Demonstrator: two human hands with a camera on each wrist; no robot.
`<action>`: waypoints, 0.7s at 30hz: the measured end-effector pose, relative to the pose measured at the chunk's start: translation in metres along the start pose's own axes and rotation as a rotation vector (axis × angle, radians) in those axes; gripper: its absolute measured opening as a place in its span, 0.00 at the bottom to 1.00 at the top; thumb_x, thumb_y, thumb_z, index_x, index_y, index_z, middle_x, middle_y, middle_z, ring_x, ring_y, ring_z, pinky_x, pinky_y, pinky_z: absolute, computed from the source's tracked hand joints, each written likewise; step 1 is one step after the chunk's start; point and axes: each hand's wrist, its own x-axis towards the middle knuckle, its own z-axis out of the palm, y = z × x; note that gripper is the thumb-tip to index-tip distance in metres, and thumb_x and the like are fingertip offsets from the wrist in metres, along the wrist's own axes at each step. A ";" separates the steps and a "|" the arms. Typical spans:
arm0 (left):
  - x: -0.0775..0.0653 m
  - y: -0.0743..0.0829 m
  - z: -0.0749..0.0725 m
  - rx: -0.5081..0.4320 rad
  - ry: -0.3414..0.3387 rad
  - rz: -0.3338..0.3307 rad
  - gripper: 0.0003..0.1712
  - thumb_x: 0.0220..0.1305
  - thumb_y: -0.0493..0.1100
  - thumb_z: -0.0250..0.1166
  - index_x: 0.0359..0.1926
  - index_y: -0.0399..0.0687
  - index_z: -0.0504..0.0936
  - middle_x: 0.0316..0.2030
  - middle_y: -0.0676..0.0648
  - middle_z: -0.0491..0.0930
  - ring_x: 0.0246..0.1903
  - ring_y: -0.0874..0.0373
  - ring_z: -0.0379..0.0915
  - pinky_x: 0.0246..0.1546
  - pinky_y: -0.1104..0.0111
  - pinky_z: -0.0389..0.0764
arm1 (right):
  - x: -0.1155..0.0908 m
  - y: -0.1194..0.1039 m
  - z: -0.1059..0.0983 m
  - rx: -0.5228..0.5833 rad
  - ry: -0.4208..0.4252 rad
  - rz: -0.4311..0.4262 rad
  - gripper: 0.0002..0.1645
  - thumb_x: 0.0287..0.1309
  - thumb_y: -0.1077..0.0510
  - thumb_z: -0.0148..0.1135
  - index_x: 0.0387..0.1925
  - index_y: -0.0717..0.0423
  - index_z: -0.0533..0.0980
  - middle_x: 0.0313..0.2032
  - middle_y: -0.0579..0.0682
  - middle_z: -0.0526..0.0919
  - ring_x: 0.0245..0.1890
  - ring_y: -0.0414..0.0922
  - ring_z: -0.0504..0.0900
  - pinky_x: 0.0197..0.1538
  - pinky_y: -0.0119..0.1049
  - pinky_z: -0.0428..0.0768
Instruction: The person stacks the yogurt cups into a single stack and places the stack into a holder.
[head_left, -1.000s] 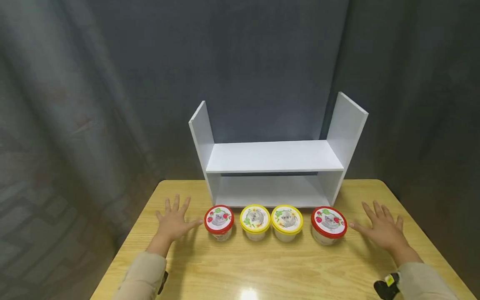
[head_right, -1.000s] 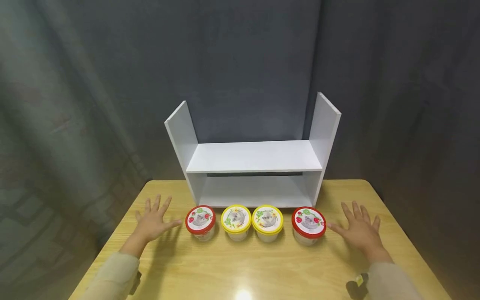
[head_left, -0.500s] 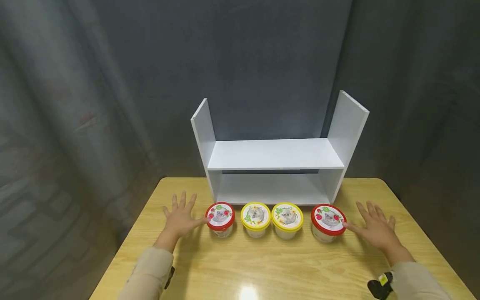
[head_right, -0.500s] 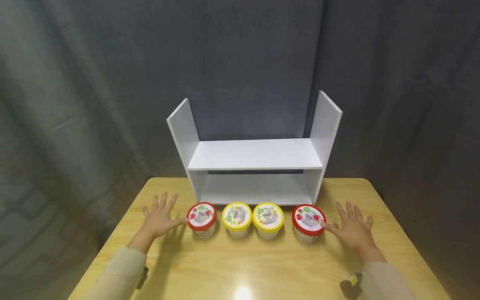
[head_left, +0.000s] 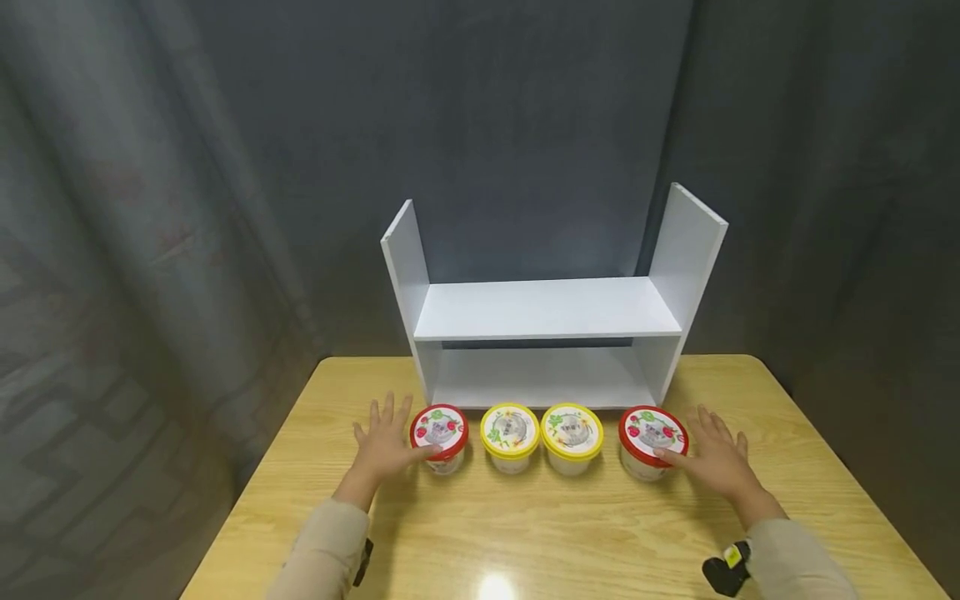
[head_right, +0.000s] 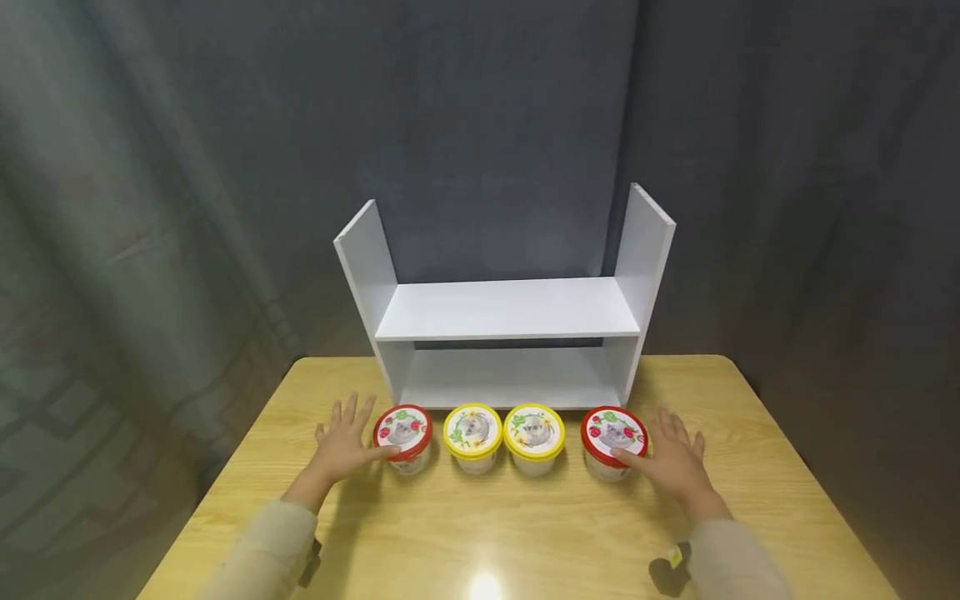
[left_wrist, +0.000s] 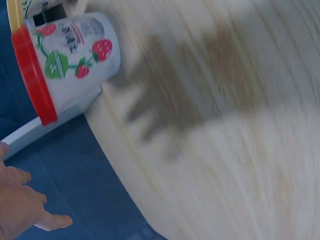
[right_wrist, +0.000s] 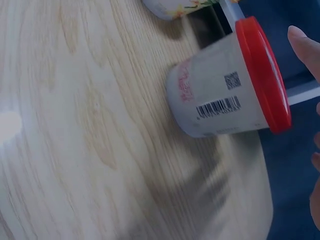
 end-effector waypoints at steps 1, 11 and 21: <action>0.000 0.001 0.003 -0.017 -0.006 -0.004 0.61 0.33 0.73 0.60 0.65 0.48 0.50 0.64 0.36 0.41 0.60 0.35 0.29 0.48 0.34 0.37 | 0.001 0.000 0.003 0.002 -0.002 0.002 0.59 0.42 0.34 0.56 0.60 0.73 0.47 0.58 0.74 0.45 0.57 0.69 0.40 0.49 0.69 0.33; 0.005 0.004 0.031 -0.135 -0.022 -0.046 0.61 0.31 0.69 0.65 0.65 0.47 0.50 0.63 0.36 0.45 0.60 0.36 0.35 0.48 0.35 0.43 | 0.006 -0.002 0.028 0.142 0.057 -0.022 0.58 0.38 0.42 0.65 0.59 0.75 0.48 0.56 0.74 0.51 0.55 0.68 0.50 0.50 0.64 0.48; 0.005 0.008 0.043 -0.302 0.016 -0.075 0.60 0.33 0.62 0.69 0.64 0.42 0.51 0.61 0.36 0.52 0.58 0.43 0.48 0.48 0.37 0.49 | 0.004 -0.002 0.039 0.351 0.070 0.121 0.61 0.38 0.45 0.67 0.62 0.69 0.42 0.58 0.71 0.52 0.55 0.65 0.54 0.52 0.61 0.55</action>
